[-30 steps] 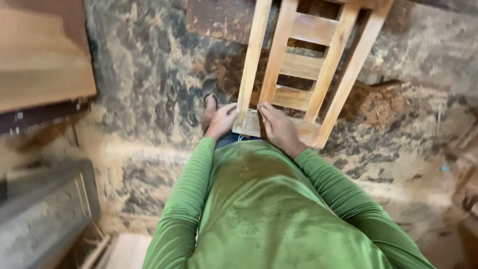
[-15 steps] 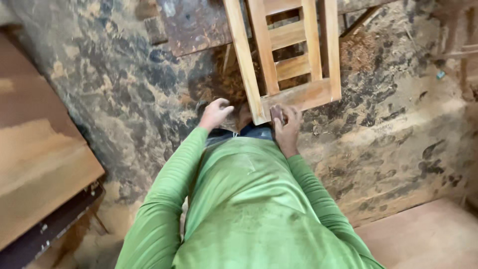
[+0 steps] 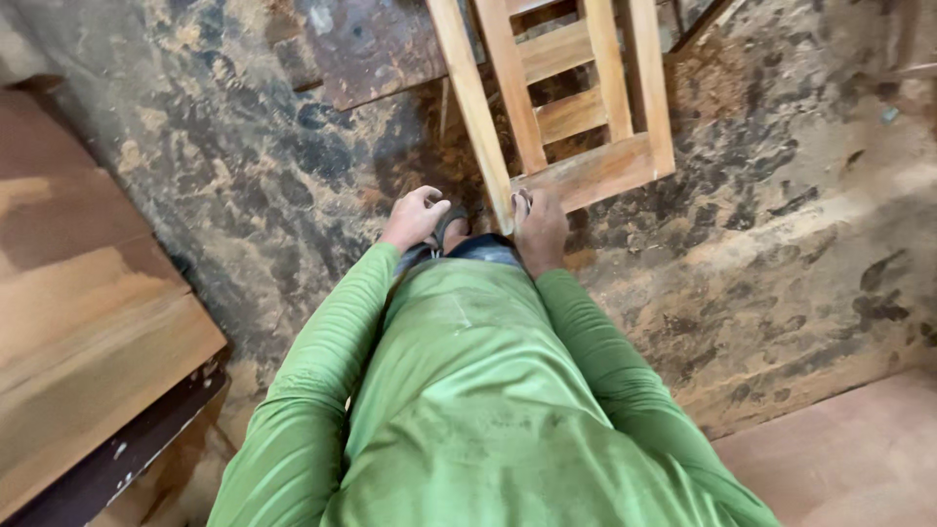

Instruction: The person sands a wooden chair frame using a sanding block. They systematically smooth the legs, crossbars, and seat frame, frequently repositioning the chair to access different surfaces. The person works on both the top and bottom sections of the chair, ensuring all visible edges and flat surfaces are treated.

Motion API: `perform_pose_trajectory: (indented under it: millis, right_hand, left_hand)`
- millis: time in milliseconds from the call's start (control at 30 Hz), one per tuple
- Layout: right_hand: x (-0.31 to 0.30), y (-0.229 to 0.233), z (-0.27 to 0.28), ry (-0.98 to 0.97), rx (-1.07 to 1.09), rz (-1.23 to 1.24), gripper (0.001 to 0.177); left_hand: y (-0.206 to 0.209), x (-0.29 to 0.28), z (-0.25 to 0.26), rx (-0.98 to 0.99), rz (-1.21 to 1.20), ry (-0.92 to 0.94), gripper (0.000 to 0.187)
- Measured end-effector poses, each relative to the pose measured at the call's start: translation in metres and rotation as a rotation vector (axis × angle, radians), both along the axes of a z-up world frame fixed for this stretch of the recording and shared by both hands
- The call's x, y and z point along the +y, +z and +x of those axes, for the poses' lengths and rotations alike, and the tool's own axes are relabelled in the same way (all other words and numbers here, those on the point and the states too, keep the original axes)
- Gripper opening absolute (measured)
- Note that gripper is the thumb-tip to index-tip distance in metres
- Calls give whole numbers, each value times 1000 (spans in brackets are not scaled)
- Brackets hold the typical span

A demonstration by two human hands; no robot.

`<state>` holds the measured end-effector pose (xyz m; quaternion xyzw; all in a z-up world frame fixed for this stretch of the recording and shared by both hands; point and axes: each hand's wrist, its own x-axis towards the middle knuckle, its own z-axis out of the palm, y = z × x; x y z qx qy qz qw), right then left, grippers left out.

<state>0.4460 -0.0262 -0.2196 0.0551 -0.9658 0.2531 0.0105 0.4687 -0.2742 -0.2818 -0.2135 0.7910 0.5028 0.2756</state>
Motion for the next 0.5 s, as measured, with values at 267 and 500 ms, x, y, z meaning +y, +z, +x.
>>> perform_pose_trajectory:
  millis: [267,500]
  right_hand:
    - [-10,-11,-31,170,155,130,16]
    - [-9,0,-33,177,67,-1,18]
  left_hand:
    - [0,-41,36,6,-89,131,39]
    - [-3,-59,29,112,93,362,34]
